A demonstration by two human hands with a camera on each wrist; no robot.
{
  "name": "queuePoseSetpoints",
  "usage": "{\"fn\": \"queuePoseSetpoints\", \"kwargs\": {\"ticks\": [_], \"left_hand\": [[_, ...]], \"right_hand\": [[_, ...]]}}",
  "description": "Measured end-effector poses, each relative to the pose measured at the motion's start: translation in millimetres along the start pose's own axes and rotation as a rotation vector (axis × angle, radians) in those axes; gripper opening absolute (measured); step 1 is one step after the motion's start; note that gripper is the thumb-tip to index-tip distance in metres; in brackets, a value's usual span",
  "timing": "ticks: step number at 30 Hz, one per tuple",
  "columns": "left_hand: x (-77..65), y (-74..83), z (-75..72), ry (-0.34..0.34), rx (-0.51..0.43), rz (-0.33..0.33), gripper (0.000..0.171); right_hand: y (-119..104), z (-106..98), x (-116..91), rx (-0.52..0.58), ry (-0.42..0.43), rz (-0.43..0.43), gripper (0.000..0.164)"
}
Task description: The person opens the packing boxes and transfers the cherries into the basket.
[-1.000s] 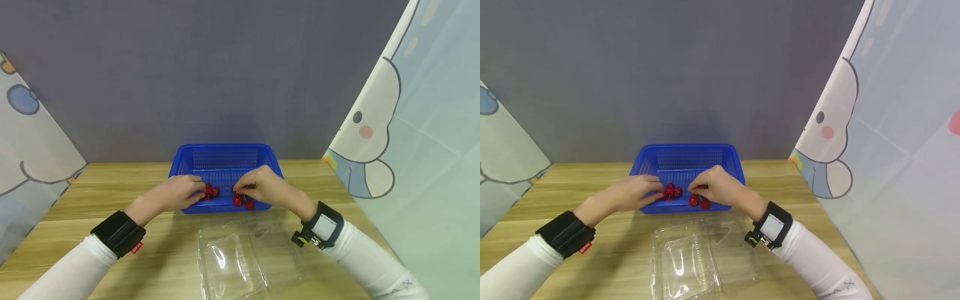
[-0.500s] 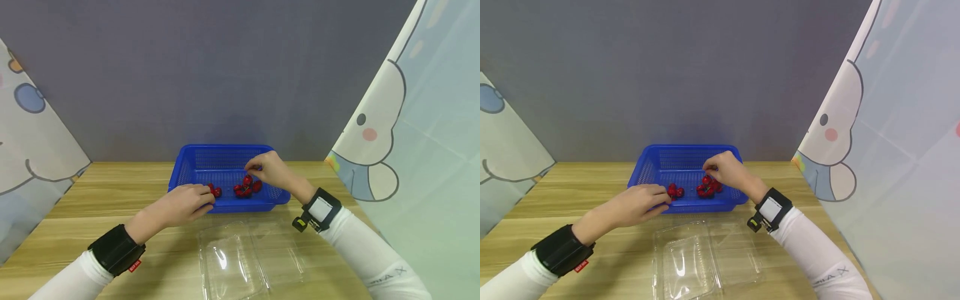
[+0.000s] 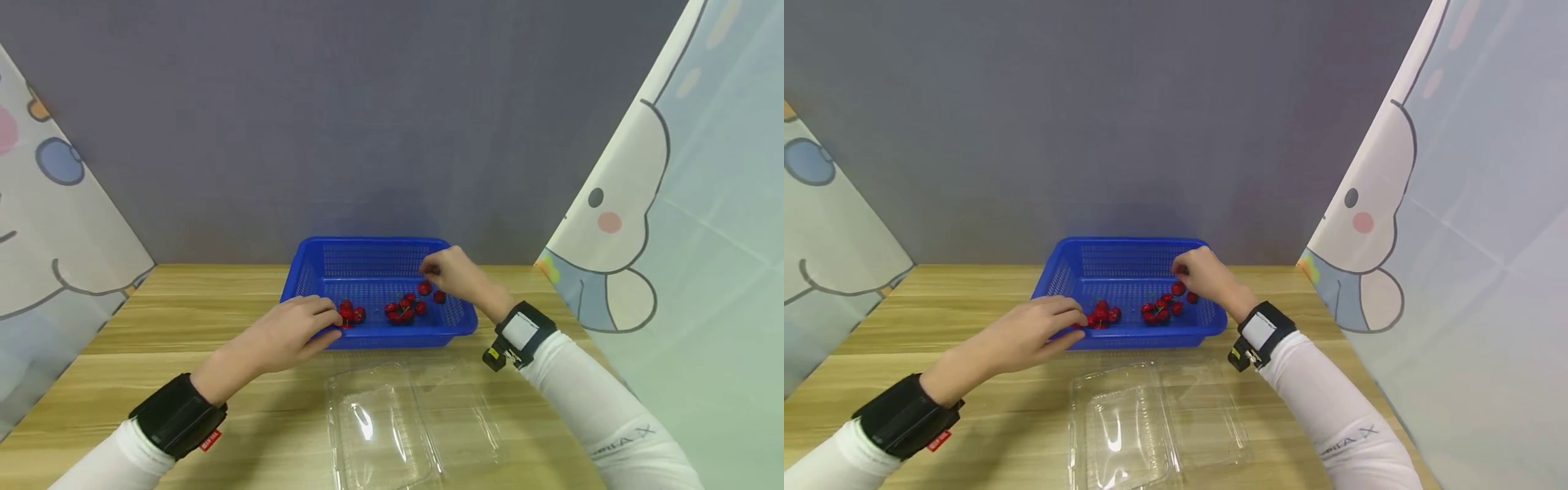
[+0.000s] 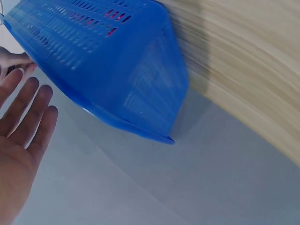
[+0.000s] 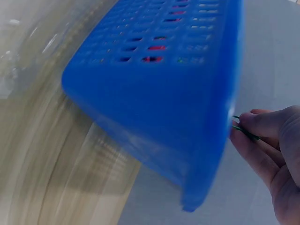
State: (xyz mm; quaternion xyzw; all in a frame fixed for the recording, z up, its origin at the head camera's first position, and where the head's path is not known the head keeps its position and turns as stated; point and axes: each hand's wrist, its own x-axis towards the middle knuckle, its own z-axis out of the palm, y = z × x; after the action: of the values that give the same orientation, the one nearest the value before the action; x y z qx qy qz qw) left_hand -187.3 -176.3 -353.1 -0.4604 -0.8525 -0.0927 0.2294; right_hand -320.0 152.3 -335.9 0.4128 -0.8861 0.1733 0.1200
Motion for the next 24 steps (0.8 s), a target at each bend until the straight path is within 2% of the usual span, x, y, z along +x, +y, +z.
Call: {"fn": "queuePoseSetpoints", "kwargs": {"ticks": [6,13,18,24], "left_hand": [[-15.5,-4.3,-4.1,0.006,0.017,-0.083,0.027],[-35.7,-8.1,-13.2,-0.055,0.019,-0.256,0.048],[-41.2,-12.4,-19.4,-0.105,0.011,-0.350,0.054],[-45.4,-17.2,-22.7,-0.146,-0.008,-0.413,0.059]], "right_hand": [[6.7,3.5,-5.3,0.004,-0.047,0.022,0.009],[7.9,7.7,-7.8,-0.032,-0.102,0.028,0.010],[7.8,10.0,-9.6,-0.040,-0.131,0.038,0.004],[0.2,6.7,-15.2,-0.004,-0.193,0.096,0.019]]}}
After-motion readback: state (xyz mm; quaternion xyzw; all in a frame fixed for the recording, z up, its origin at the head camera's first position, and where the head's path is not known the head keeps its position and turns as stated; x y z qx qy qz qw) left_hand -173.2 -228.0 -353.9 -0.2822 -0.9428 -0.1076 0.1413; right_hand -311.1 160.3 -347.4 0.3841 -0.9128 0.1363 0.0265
